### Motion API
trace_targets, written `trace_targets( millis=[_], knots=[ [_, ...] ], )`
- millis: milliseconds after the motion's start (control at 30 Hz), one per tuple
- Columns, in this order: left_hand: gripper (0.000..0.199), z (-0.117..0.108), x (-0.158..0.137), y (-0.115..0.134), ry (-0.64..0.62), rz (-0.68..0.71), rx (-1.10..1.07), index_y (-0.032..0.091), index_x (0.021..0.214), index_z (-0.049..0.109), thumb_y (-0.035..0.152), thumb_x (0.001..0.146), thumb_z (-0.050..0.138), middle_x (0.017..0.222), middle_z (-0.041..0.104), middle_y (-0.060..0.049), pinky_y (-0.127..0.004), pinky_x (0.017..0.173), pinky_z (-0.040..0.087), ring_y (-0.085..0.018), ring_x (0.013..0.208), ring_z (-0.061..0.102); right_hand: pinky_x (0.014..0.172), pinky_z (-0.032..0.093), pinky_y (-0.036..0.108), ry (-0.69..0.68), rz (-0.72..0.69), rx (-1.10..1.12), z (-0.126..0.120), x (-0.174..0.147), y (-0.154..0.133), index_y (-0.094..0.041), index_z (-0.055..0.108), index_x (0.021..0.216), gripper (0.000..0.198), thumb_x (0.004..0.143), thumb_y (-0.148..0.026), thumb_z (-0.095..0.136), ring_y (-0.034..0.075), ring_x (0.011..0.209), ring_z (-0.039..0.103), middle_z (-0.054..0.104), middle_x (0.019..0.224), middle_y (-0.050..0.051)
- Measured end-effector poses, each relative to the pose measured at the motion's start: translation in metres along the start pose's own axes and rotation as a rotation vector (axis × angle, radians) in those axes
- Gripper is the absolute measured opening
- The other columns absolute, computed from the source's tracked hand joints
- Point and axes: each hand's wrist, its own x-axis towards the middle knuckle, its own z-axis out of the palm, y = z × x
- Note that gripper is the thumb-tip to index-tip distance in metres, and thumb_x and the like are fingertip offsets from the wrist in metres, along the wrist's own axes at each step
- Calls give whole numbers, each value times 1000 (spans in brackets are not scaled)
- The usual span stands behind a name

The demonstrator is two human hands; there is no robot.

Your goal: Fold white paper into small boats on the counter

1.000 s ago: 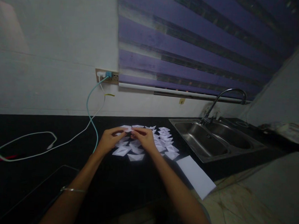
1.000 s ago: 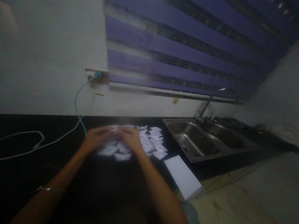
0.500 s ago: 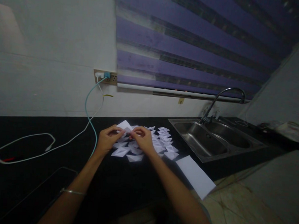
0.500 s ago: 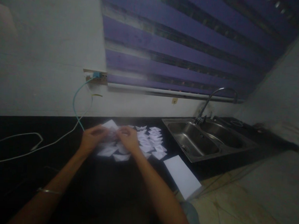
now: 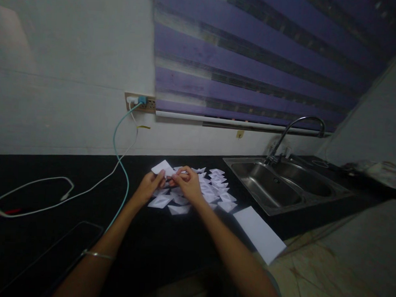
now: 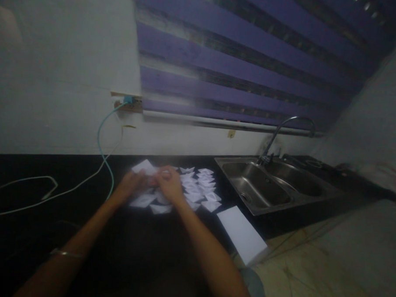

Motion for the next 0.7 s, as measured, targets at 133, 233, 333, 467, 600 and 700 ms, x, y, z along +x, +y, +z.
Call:
trace_targets(
  millis=[133,233,333,467,600,700],
  knots=[
    [54,-2,-1,-6,-99,9,78,20,49,46,60,85,54,40,42,3,-25,48,41,-11,40,42,65,60,31,-14,-16,-18,-1,0,3,-22,55,90,27,80,-39,73,17,64,71,70,72,-1],
    [57,-1,-1,-8,-86,33,141,19,49,46,62,87,50,41,43,1,-24,46,38,-11,40,40,66,60,30,-39,-23,1,0,0,3,-22,54,92,27,81,-39,72,16,64,72,71,72,-1],
    [60,-1,0,-9,-89,59,210,20,48,44,65,88,44,42,42,1,-24,44,34,-11,41,38,65,59,30,-49,-2,-1,0,-1,2,-22,54,92,26,82,-38,72,16,64,71,71,71,-1],
    [61,-2,0,-10,-95,72,248,20,48,42,66,88,43,41,40,1,-23,43,31,-10,40,36,66,60,31,-38,0,-32,0,-1,2,-22,54,92,26,81,-38,72,16,63,71,70,71,-1],
    [60,0,-2,-8,-47,74,238,20,49,46,66,86,46,41,43,1,-23,43,33,-11,40,38,68,60,32,-51,6,-49,1,-1,1,-23,54,95,27,82,-38,71,17,64,71,70,71,-1],
    [59,0,-2,-8,-18,73,226,19,49,48,65,85,48,41,44,0,-24,43,34,-11,39,39,70,60,33,-66,39,-36,1,-2,1,-23,54,98,29,81,-39,72,17,64,71,70,69,0]
  ],
)
